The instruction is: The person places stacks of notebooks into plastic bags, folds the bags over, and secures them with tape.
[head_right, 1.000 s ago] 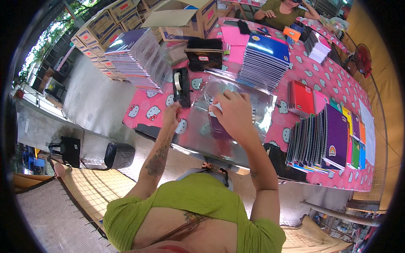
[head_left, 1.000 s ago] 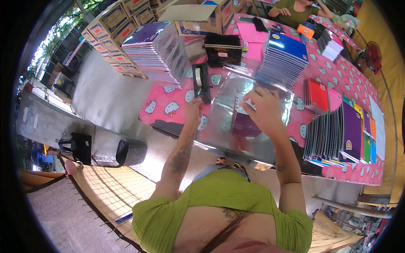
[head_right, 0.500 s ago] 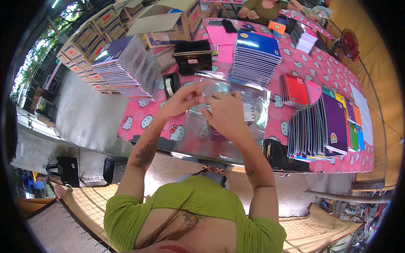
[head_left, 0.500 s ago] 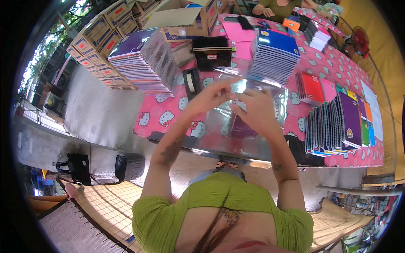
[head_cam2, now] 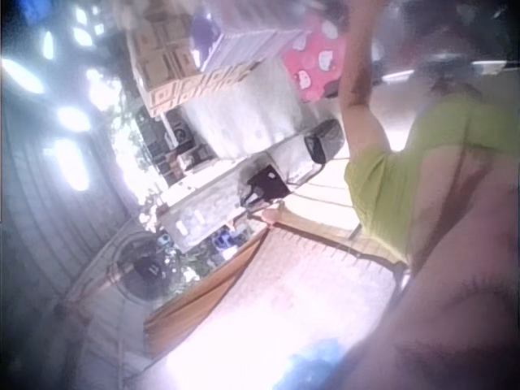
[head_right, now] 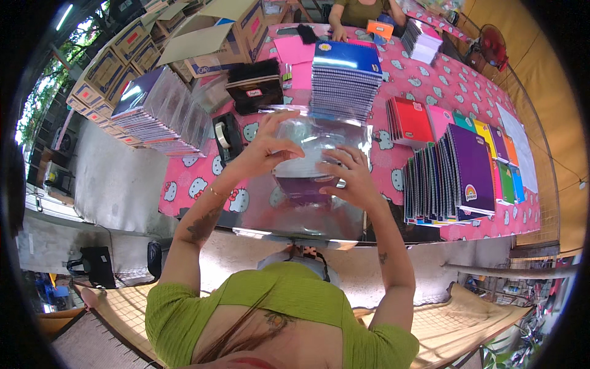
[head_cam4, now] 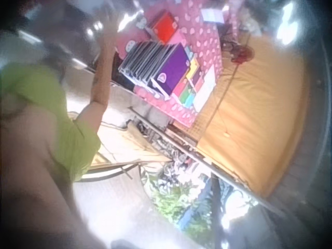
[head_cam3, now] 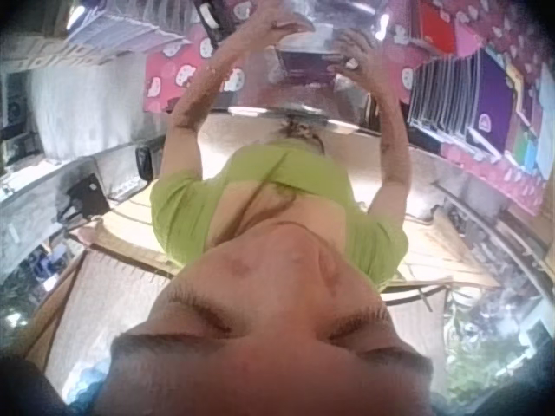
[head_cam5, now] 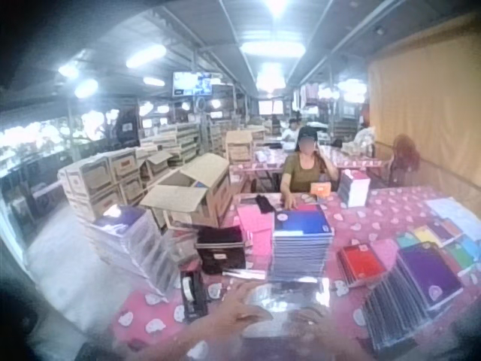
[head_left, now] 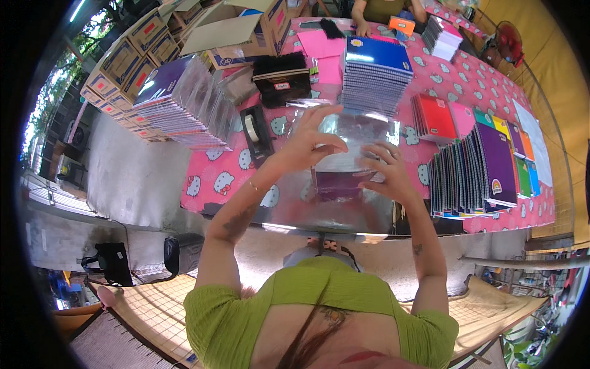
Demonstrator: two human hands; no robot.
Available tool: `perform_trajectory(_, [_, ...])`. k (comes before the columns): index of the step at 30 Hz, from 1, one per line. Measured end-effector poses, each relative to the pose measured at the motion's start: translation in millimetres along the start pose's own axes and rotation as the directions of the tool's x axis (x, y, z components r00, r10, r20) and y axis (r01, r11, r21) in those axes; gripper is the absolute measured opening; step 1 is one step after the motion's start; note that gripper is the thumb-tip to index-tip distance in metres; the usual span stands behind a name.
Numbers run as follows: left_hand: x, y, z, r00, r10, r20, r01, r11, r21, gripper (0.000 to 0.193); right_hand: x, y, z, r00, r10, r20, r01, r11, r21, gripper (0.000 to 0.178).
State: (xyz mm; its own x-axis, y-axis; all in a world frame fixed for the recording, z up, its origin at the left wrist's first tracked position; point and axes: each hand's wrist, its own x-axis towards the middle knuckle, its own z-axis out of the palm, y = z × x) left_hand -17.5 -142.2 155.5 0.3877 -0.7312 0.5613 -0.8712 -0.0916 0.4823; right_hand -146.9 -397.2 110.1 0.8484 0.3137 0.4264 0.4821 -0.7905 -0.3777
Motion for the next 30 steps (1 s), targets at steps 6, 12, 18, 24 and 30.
perform_trajectory(6, [-13.9, -1.0, -9.4, 0.976, -0.194, -0.099, 0.173, 0.967, -0.185, 0.026, -1.3, -2.1, 2.8, 0.990, -0.049, 0.131, 0.038, 0.996, 0.080, 0.069])
perform_trajectory(12, [4.6, -8.0, 25.9, 0.997, -0.047, 0.067, 0.034, 0.983, 0.179, 0.017, 3.5, -8.6, 17.3, 0.988, -0.062, 0.142, 0.053, 0.996, 0.069, 0.070])
perform_trajectory(18, [5.2, -7.7, 40.8, 0.943, -0.304, -0.132, 0.316, 0.945, 0.083, 0.064, 3.6, -1.4, 33.4, 0.998, -0.033, -0.050, 0.044, 0.967, 0.251, 0.065])
perform_trajectory(24, [-5.4, 60.7, -6.9, 0.986, -0.021, 0.167, -0.044, 0.925, 0.376, 0.050, 70.6, 11.6, 16.6, 0.884, 0.449, 0.127, -0.432, 0.684, 0.588, 0.048])
perform_trajectory(30, [-33.9, -17.5, -21.0, 0.809, -0.586, 0.055, 0.464, 0.577, -0.672, 0.044, 88.0, -11.6, 0.5, 0.963, 0.230, -0.144, -0.047, 0.665, 0.745, 0.049])
